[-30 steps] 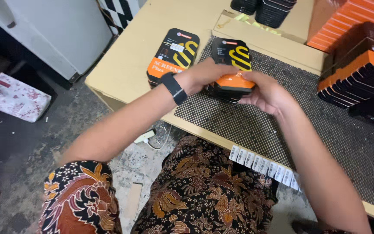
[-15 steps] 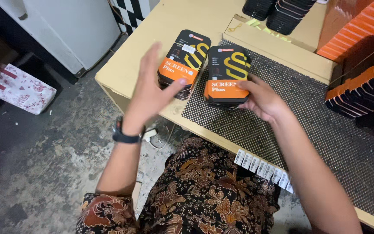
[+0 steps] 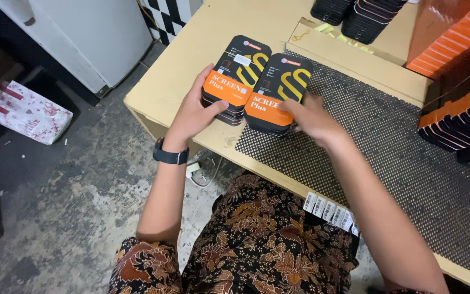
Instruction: The person opens an orange box, removes a black item, and places it into a black box. They then seal the black box with tape and stack it with other similar boxes on the table.
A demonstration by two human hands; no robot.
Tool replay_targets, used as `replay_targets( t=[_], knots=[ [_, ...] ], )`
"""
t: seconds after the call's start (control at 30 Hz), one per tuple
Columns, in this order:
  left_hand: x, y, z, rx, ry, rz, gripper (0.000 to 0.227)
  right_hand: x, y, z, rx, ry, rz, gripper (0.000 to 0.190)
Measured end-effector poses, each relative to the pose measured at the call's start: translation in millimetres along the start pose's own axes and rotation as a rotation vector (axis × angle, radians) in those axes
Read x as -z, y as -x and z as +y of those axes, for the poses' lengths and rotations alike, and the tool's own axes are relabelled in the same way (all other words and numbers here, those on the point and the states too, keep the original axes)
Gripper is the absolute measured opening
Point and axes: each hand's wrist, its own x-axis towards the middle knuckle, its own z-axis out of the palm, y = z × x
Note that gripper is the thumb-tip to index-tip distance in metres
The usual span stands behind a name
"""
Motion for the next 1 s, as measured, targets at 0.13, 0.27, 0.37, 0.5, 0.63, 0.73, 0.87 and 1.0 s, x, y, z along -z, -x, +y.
replay_targets(
  t=[0.13, 0.27, 0.37, 0.5, 0.63, 0.73, 0.87, 1.0],
  knots=[
    [-7.1, -4.8, -2.2, -0.014, 0.033, 0.038, 0.088, 5.6, -11.0, 13.1, -0.002, 0.094, 0.048, 0.077],
    [-6.2, -2.3, 5.4, -0.018, 0.008, 0.059, 0.086, -9.4, 12.7, -9.5, 0.072, 0.047, 0.055, 0.064],
    [-5.8, -3.3, -4.5, -0.04, -0.015, 0.079, 0.084, -7.1, 11.3, -3.7, 0.046, -0.082, 0.029, 0.066],
    [-9.9, 1.6, -1.5, -0.046, -0.029, 0.072, 0.084, -4.5, 16.1, 2.5, 0.023, -0.164, 0.028, 0.067],
    [-14.3, 4.8, -0.6, -0.144, -0.031, 0.142, 0.096, 16.8, -2.0, 45.0, -0.001, -0.161, 0.072, 0.045],
    [-16.3, 5.1, -18.2, -0.303, -0.024, 0.298, 0.091, 47.3, 16.6, 61.4, -0.02, -0.237, 0.114, 0.036],
    [-31.0, 25.6, -0.3, -0.774, -0.182, 0.753, 0.045, 99.4, 78.5, 43.1, -0.235, -0.341, 0.14, 0.04],
    [-118.2, 66.3, 48.1, -0.841, -0.051, 0.55, 0.012, 116.8, 128.0, 129.4, 0.092, -0.565, 0.258, 0.022]
  ],
)
